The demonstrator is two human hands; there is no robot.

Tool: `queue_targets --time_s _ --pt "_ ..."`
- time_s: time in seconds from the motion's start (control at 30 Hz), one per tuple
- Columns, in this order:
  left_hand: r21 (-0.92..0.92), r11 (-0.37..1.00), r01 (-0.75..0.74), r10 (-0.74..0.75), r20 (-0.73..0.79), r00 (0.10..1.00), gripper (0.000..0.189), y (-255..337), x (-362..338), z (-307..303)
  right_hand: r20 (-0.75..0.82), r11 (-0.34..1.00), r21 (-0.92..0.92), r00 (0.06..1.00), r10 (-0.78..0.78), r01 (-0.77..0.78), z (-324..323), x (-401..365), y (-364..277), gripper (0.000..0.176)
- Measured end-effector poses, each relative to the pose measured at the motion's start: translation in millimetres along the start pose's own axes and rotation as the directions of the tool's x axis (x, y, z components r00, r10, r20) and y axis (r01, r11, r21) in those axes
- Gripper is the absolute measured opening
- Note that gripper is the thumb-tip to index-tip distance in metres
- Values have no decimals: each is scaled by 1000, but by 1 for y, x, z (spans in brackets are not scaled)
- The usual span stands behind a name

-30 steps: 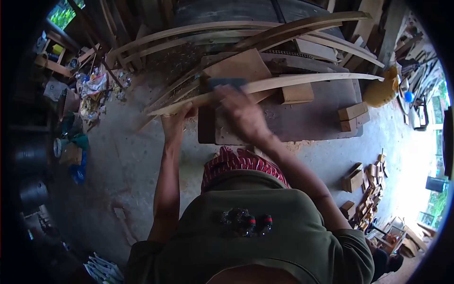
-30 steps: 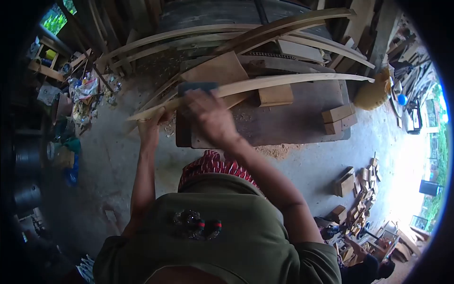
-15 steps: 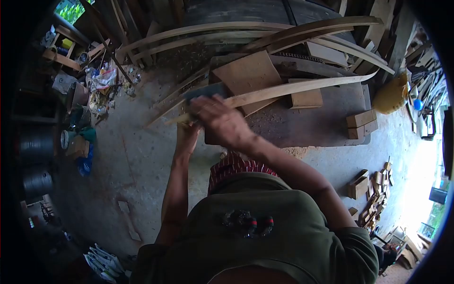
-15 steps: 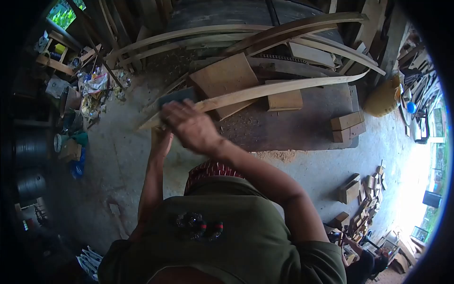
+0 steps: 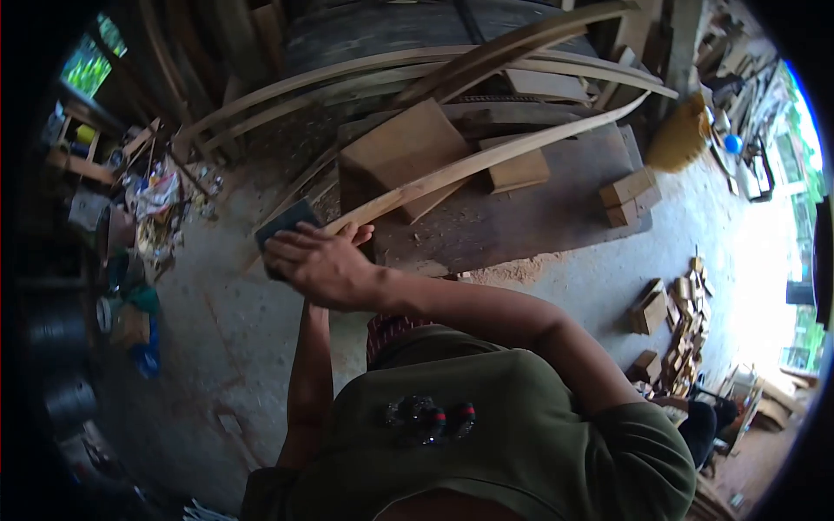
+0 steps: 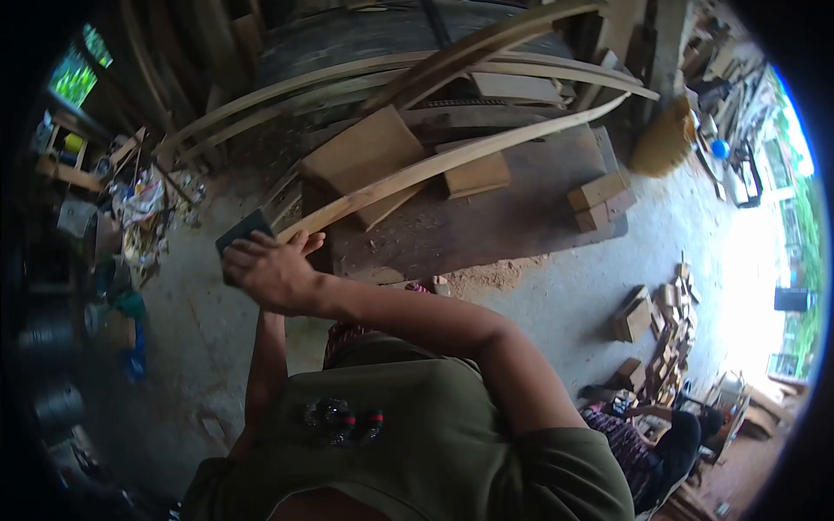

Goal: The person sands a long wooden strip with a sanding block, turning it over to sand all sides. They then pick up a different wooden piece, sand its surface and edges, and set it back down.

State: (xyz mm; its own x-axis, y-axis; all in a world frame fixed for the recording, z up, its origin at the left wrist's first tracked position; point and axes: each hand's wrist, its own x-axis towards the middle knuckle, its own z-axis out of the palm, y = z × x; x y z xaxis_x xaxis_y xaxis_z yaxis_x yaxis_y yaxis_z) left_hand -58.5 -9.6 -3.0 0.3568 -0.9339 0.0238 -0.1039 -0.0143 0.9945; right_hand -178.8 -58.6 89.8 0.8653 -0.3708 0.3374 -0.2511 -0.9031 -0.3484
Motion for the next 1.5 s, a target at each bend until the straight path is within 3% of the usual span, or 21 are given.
queue_targets --time_s 0.13,0.17,0.23,0.33,0.43,0.5,0.57,0.63,0.67,0.7,0.73,0.8,0.87,1.0,1.03,1.1,1.2,1.23,1.33,1.37,1.5 --pt "138 967 -215 234 -140 962 31 -31 -4 -7 -16 999 -28 1000 -23 22 3 -8 13 43" --pt "-47 994 99 -100 -17 995 30 13 -7 -10 169 990 70 979 112 -125 -30 -17 28 41" --pt "-180 974 137 -140 -2 990 29 19 -11 -24 -194 985 -79 971 139 -156 -25 -66 93 39" --pt "-303 941 148 -157 -5 988 28 9 -18 -55 -311 883 -221 888 340 -415 -58 -126 171 36" --pt "-476 866 154 -219 -84 972 27 -14 -25 -90 -310 778 -40 748 587 -627 -73 -174 206 41" --pt "-661 704 261 -462 -147 875 28 -54 -23 -109 -275 714 98 671 689 -693 -67 -183 205 43" --pt "-696 669 262 -535 -205 820 30 -67 -22 -108 -301 737 -194 754 584 -647 -56 -190 196 43" --pt "-772 607 190 -664 -360 656 40 -71 -14 -104 -311 741 -173 750 584 -648 -45 -192 192 44" --pt "-767 611 195 -660 -358 660 40 -73 -10 -101 -321 744 -162 748 581 -648 -41 -193 191 46" --pt "-440 891 109 -428 -739 520 42 -58 -9 -86 -328 753 -165 756 567 -637 -40 -195 188 47" --pt "-13 994 104 -47 -941 335 45 -39 -8 -70 -331 749 -160 749 573 -644 -38 -195 187 47" --pt "744 656 127 673 -653 348 48 27 -8 -35 -347 749 -189 757 554 -635 -37 -195 187 48" --pt "896 397 -201 805 -234 546 52 61 -3 -20 -338 753 -190 762 552 -630 -36 -196 186 48" --pt "822 267 -504 495 332 803 45 76 39 31 -366 761 -172 758 541 -626 -32 -196 187 49" --pt "829 258 -496 497 326 804 45 60 42 31 -371 759 -179 758 537 -626 -32 -196 188 49" --pt "852 332 -406 102 395 913 42 38 53 37 -383 748 -182 747 543 -638 -33 -195 189 50" --pt "769 481 -422 99 430 897 42 43 58 34 -397 763 -191 759 515 -618 -36 -196 188 51" --pt "629 673 -389 152 397 905 43 38 60 34 -405 758 -177 749 525 -627 -39 -195 184 49" --pt "680 620 -392 103 424 900 43 42 58 35 -414 796 29 718 560 -604 -61 -196 178 48" --pt "757 490 -432 83 453 888 39 46 56 36 -471 819 4 721 508 -574 -70 -198 181 47" --pt "760 407 -507 153 490 858 36 75 48 48 -604 782 -33 636 481 -623 -113 -191 198 42"
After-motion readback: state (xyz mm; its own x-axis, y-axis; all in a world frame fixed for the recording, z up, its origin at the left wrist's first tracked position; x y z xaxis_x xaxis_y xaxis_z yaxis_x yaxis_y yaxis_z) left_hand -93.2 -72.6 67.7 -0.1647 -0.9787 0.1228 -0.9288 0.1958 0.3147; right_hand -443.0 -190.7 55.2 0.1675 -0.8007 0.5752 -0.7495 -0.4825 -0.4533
